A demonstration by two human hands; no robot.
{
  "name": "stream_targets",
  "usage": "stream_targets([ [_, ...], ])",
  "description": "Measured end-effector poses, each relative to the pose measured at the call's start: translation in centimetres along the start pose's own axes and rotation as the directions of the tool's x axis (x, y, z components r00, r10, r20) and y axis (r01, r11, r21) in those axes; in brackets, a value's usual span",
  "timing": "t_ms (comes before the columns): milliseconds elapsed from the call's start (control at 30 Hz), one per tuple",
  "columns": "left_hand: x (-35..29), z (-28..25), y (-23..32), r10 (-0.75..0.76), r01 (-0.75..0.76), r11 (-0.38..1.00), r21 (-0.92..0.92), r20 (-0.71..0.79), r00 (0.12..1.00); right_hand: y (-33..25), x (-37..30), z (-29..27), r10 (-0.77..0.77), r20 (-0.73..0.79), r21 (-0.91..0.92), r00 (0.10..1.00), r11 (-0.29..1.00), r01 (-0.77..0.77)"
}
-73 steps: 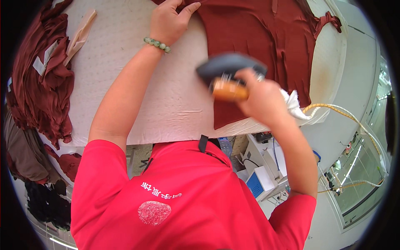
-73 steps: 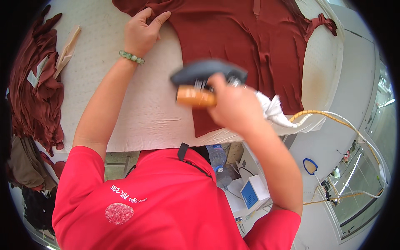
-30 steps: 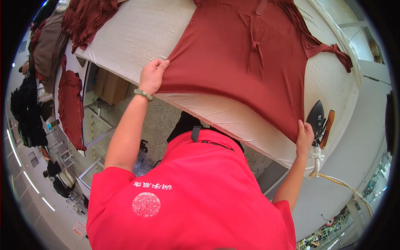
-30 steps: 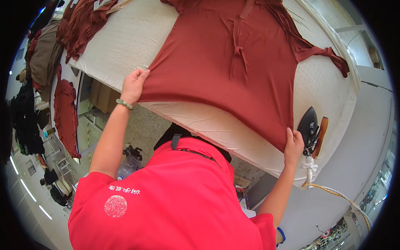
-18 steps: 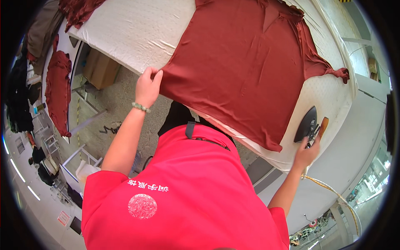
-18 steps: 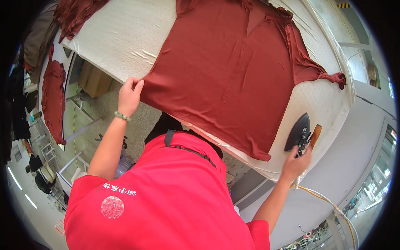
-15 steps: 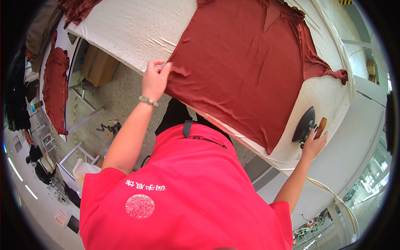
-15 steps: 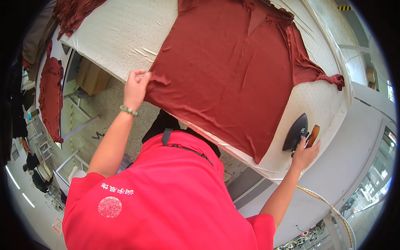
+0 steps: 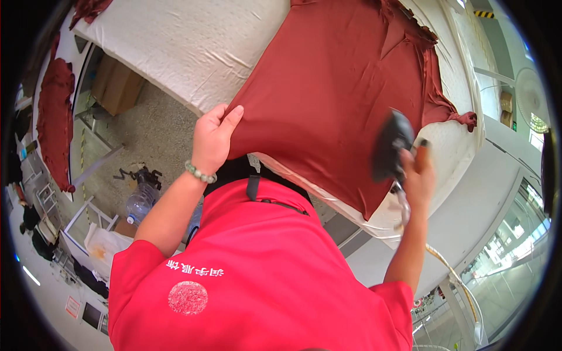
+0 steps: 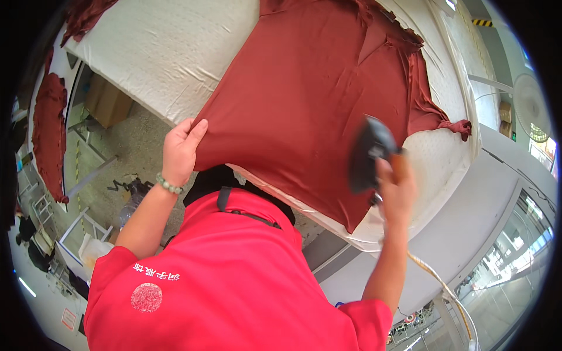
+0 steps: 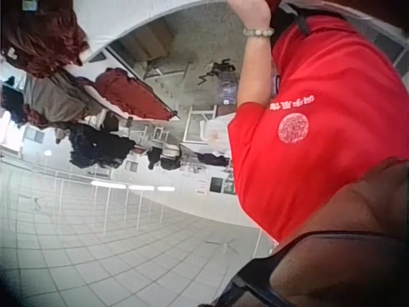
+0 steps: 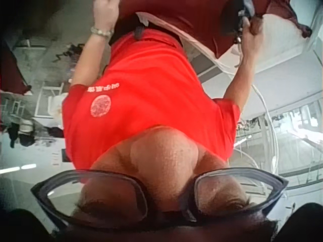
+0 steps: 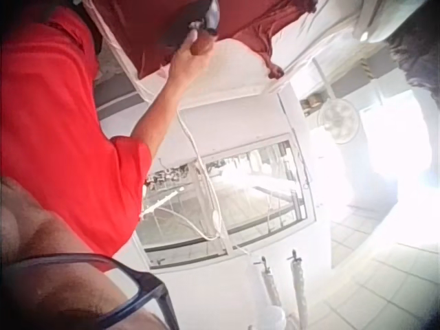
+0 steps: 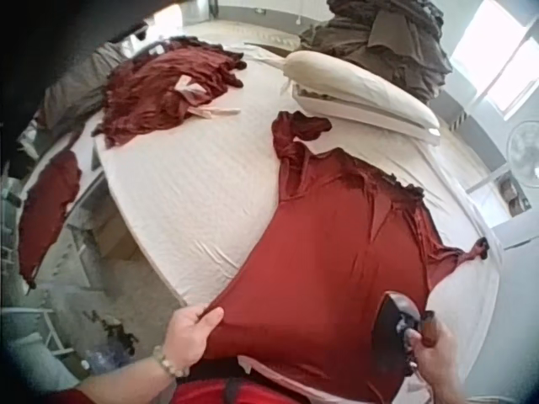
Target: Ironing and folding red fabric garments on an industrial pressing table.
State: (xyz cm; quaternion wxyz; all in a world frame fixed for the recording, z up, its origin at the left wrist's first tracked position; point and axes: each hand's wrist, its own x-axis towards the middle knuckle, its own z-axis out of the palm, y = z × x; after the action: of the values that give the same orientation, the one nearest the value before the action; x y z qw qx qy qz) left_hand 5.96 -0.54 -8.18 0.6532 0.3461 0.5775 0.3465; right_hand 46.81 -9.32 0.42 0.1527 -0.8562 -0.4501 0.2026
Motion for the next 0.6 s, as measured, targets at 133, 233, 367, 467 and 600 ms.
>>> stream_targets([
  [133,-0.9,0.5,0.4,0.04,-0.04,0.999,0.004,0.012,0.999,-12.2,1.6,6.5,-0.361,0.36,-0.093,0.86,0.904,0.418],
  [233,-1.8,0.4,0.8,0.048,-0.048,0.999,-0.012,0.034,0.998,-15.9,7.0,8.9,-0.467,0.413,-0.053,0.782,0.845,0.533],
  [367,-2.8,-0.5,1.2,0.058,-0.055,0.997,-0.058,0.046,0.997,-17.4,19.1,8.3,-0.174,0.325,-0.262,0.93,0.928,0.266],
  [467,-3.2,-1.0,1.6,0.073,-0.069,0.996,-0.061,0.079,0.994,-16.5,24.8,6.3,-0.023,0.166,-0.309,0.986,0.948,0.074],
  [600,-3.8,-1.8,1.8,0.057,-0.054,0.998,-0.041,0.073,0.996,-16.5,20.8,5.5,-0.149,0.225,-0.264,0.963,0.942,0.208],
])
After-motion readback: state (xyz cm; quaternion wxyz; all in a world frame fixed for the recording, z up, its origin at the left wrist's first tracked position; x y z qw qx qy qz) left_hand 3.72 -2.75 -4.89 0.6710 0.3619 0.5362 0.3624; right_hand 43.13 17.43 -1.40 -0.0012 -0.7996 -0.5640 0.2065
